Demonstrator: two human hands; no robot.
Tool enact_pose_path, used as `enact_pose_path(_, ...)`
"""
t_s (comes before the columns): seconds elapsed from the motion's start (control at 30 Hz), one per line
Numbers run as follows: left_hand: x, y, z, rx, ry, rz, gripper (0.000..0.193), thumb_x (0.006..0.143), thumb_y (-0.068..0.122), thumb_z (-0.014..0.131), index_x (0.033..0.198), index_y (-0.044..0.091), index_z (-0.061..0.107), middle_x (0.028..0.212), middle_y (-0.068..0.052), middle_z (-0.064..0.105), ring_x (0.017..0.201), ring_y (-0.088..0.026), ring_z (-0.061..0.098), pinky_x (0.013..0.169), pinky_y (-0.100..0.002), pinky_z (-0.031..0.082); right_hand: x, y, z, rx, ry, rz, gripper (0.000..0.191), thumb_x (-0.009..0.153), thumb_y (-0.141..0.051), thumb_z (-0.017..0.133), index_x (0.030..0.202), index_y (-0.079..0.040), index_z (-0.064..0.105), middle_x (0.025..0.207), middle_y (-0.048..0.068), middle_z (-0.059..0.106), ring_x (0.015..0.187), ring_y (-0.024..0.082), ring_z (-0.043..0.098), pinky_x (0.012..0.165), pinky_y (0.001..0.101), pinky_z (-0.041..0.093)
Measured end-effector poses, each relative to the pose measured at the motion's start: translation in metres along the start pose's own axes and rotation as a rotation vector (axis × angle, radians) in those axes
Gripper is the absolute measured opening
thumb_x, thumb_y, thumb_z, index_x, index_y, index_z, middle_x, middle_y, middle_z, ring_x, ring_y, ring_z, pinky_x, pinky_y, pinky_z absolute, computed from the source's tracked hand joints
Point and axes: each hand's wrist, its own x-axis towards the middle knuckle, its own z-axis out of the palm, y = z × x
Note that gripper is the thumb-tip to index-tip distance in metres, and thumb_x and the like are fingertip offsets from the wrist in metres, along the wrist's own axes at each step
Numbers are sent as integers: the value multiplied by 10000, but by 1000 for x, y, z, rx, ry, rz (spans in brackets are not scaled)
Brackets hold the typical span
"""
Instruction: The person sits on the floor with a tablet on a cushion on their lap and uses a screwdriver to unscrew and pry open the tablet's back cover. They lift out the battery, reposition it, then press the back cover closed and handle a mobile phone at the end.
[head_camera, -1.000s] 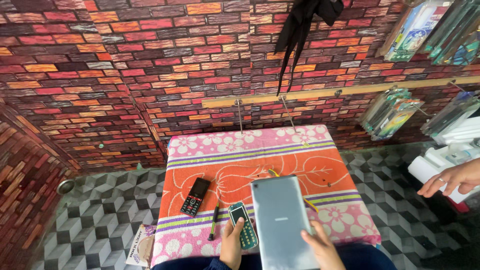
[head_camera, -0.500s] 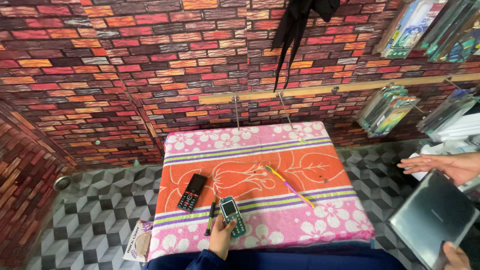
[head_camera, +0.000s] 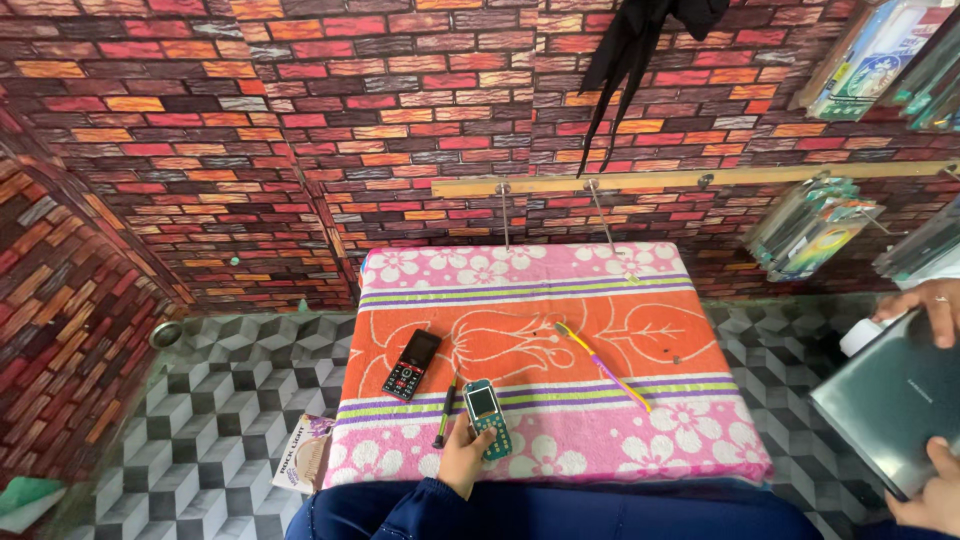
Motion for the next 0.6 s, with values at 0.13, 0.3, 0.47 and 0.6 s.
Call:
enact_pose_path(0.13,-4,3,2,61,12,11,374,918,4,664,1275,40,558,975,-42,711,832,-119,669,727,-283,555,4,-3,5,-17,1,-10,369,964,-31,709,1282,8,525,1230,148,596,1157,216,574,1082,381,446)
enact_pose_path(0.3,-7,13,8,103,17,27,361,923,29,681,1265,34,567,946,-38,712,786,-110,661,683,-272,540,9,-7,12,-32,9,-22,368,970,-13,717,1279,9,517,1237,138,582,1167,211,563,1104,373,442)
enact_pose_path(0.47,-10,22,12,156,29,27,343,930,48,690,1255,27,584,932,-44,711,751,-103,639,632,-255,495,22,-13,19,-70,14,-13,368,977,4,725,1276,11,510,1244,128,569,1177,207,552,1126,364,437)
enact_pose_path(0.6,-11,28,15,179,53,-43,347,924,56,676,1256,50,576,924,-39,713,740,-105,637,612,-257,469,26,-15,23,-149,56,-24,369,983,18,731,1273,12,504,1250,120,559,1185,203,542,1143,357,434)
